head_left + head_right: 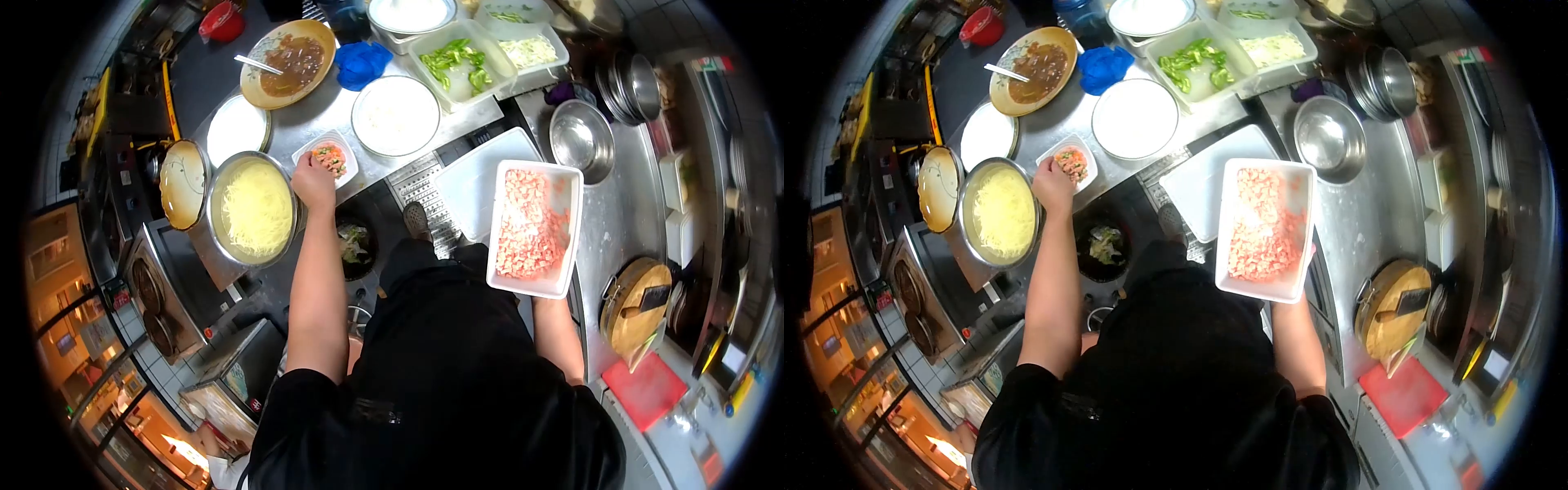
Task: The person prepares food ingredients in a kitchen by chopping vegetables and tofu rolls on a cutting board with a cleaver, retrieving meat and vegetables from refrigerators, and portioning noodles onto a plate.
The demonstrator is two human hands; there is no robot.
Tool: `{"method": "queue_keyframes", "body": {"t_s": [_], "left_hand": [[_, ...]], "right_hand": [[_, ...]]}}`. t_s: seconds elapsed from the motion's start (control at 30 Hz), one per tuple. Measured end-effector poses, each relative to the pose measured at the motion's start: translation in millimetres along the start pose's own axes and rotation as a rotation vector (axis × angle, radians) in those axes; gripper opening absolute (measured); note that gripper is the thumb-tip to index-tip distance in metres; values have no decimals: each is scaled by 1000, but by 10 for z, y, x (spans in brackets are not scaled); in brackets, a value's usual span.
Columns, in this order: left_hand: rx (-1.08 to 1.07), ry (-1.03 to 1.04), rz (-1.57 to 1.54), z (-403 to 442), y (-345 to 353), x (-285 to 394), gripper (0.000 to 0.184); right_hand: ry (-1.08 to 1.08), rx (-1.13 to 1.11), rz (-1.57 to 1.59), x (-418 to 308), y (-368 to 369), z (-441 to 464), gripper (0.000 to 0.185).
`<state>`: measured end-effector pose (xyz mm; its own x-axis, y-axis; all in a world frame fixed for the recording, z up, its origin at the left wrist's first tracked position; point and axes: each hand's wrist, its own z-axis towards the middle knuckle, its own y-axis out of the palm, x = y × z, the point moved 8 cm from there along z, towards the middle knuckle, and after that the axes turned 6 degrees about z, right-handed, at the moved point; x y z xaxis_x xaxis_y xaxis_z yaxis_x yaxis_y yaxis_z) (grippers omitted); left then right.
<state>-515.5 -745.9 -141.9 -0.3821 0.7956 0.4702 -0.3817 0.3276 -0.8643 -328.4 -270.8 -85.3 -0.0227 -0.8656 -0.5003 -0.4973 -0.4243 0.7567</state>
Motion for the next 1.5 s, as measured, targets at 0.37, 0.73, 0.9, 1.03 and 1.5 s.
{"method": "queue_keyframes", "body": {"t_s": [0.37, 0.73, 0.9, 1.03, 1.5], "left_hand": [[-134, -329, -1208, -321, -457, 920, 26], [-698, 1578, -347, -4251, -1555, 4127, 20], [-727, 1625, -592, -4831, -1725, 4249, 17], [-588, 1447, -704, -4866, -1702, 4193, 38], [-1823, 118, -1180, -5104, -347, 4381, 42]], "right_hand": [[230, -235, 349, -196, -136, -211, 95], [117, -316, 601, -753, -1311, -966, 68], [-3, -208, 593, -1210, -1724, -1479, 80], [-103, -282, 654, -1593, -1624, -1912, 90], [-651, -241, 561, -1943, -1478, -2214, 99]]}}
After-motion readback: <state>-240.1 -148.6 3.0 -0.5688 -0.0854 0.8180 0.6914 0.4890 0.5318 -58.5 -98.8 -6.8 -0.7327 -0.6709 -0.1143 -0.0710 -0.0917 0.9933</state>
